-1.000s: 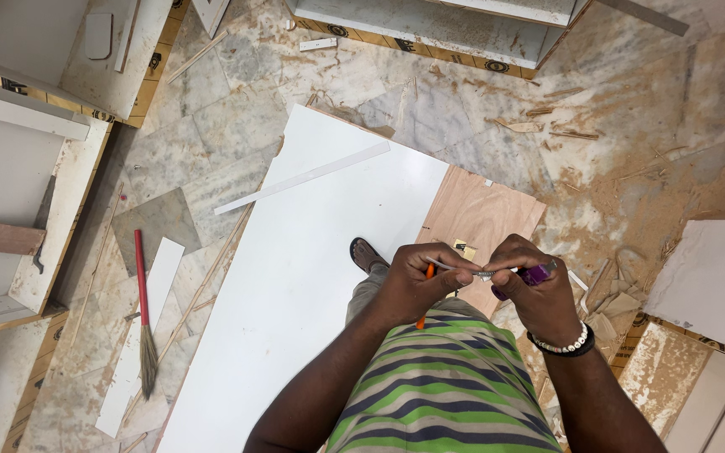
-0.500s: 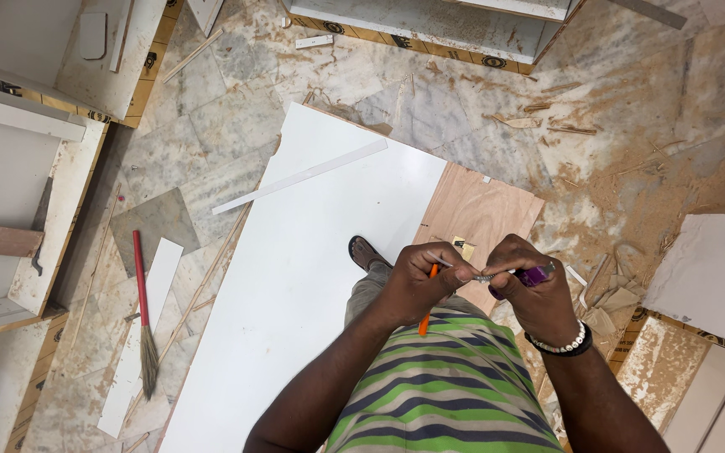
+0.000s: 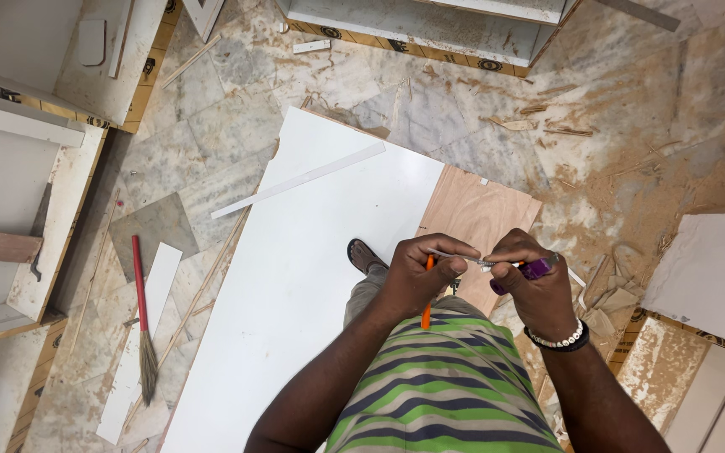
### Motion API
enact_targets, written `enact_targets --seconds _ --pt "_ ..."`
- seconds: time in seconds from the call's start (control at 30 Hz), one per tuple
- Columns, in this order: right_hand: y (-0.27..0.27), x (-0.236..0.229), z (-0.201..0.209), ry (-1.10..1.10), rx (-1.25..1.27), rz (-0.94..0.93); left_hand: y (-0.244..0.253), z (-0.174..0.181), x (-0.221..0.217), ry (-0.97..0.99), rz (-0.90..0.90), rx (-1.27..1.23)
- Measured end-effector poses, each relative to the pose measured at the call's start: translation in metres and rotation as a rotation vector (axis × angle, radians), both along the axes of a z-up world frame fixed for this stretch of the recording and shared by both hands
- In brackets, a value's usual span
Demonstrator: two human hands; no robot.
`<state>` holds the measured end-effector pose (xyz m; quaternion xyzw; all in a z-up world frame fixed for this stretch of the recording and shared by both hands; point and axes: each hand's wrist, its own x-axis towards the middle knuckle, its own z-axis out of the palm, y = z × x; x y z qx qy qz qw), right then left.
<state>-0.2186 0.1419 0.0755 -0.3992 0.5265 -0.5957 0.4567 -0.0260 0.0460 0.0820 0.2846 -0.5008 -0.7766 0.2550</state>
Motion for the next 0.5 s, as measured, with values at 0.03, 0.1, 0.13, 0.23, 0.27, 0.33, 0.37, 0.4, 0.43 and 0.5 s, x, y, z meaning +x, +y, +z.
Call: enact_targets --seconds 0.03,0.1,0.13,0.23,0.27,0.33,0.37,0.4,0.43,0.5 --pt "-0.0005 0.0007 0.0007 -0.005 0.002 0.003 -0.0003 0.0002 0.0003 -0.003 0.012 0.004" --pt "-0.0008 0.0027 0.0018 -0.015 0.008 0.013 0.0 0.0001 0.0012 0.002 0.025 -0.003" --pt "-0.0008 0.0036 0.0021 -0.021 0.004 0.014 -0.0001 0.0 0.0013 0.011 0.023 -0.015" --pt "-0.0005 0.006 0.002 -0.026 -0.005 0.006 -0.0002 -0.0006 0.0011 0.024 0.029 -0.025" --pt "-0.0004 0.0062 0.0016 -0.02 -0.008 -0.002 -0.0004 -0.0008 0.0004 0.026 0.032 -0.025" --pt "0.0 0.0066 0.0004 -0.009 0.002 -0.018 -0.0001 -0.001 -0.0004 0.011 0.038 -0.011" --pt "0.0001 0.0069 -0.0005 -0.004 0.015 -0.027 0.0001 -0.0011 -0.0008 0.003 0.042 -0.004" --pt "-0.0001 0.007 -0.0014 0.002 0.028 -0.036 0.0 -0.0014 -0.0012 0.011 0.046 0.012" --pt "-0.0001 0.0073 -0.0025 0.002 0.025 -0.038 0.0002 -0.0017 -0.002 0.019 0.049 0.029" --pt "-0.0003 0.0081 -0.0047 0.001 0.02 -0.042 0.0011 -0.0026 -0.003 0.035 0.052 0.053"
